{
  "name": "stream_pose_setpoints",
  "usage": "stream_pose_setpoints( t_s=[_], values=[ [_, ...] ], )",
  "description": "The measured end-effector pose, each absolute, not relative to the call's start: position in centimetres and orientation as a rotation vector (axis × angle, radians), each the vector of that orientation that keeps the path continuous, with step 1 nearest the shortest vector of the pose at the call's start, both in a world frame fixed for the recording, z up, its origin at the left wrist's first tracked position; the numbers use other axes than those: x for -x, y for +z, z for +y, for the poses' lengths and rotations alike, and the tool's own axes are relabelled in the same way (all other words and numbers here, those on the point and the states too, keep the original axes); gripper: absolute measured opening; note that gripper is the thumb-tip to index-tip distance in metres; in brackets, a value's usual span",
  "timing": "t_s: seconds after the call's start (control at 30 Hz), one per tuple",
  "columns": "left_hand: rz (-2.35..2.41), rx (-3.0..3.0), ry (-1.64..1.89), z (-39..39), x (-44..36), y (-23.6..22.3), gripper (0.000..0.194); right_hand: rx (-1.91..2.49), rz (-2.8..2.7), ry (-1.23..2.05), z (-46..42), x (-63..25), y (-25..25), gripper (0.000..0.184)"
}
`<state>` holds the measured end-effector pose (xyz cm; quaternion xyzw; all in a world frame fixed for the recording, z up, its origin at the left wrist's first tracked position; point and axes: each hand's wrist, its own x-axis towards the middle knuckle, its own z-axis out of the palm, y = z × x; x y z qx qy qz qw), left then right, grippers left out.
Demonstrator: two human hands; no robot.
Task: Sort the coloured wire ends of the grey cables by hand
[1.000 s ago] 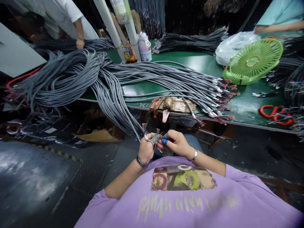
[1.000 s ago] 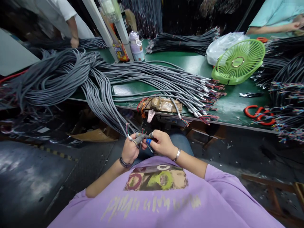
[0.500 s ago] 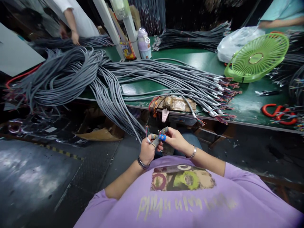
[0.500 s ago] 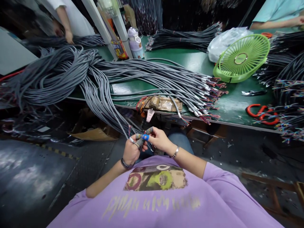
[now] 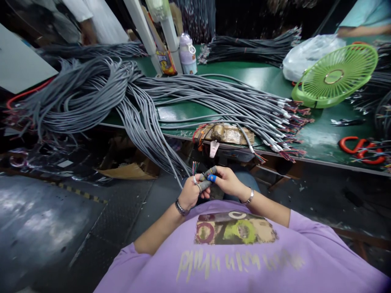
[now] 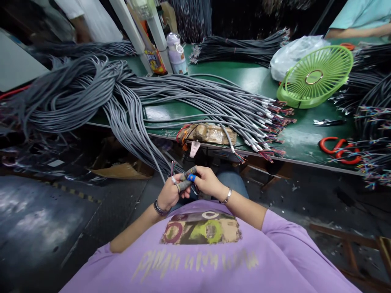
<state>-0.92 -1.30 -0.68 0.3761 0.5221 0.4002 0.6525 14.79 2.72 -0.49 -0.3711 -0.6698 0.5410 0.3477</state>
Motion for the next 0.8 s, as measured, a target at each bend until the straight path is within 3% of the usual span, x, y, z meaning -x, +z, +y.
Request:
stream_pose_setpoints(
  t_s=[0.27, 0.8],
  values=[
    [1.239, -0.748, 1.206, -1.6, 0.2, -0.6, 0.029, 1.105, -1.309, 1.701, 2.6, -13.9, -1.6, 0.029],
    [1.257, -0.853, 1.166, -0.7, 0.3, -0.8, 0.023, 1.066, -1.411, 1.668, 4.2, -14.0, 0.4, 0.029]
  ],
)
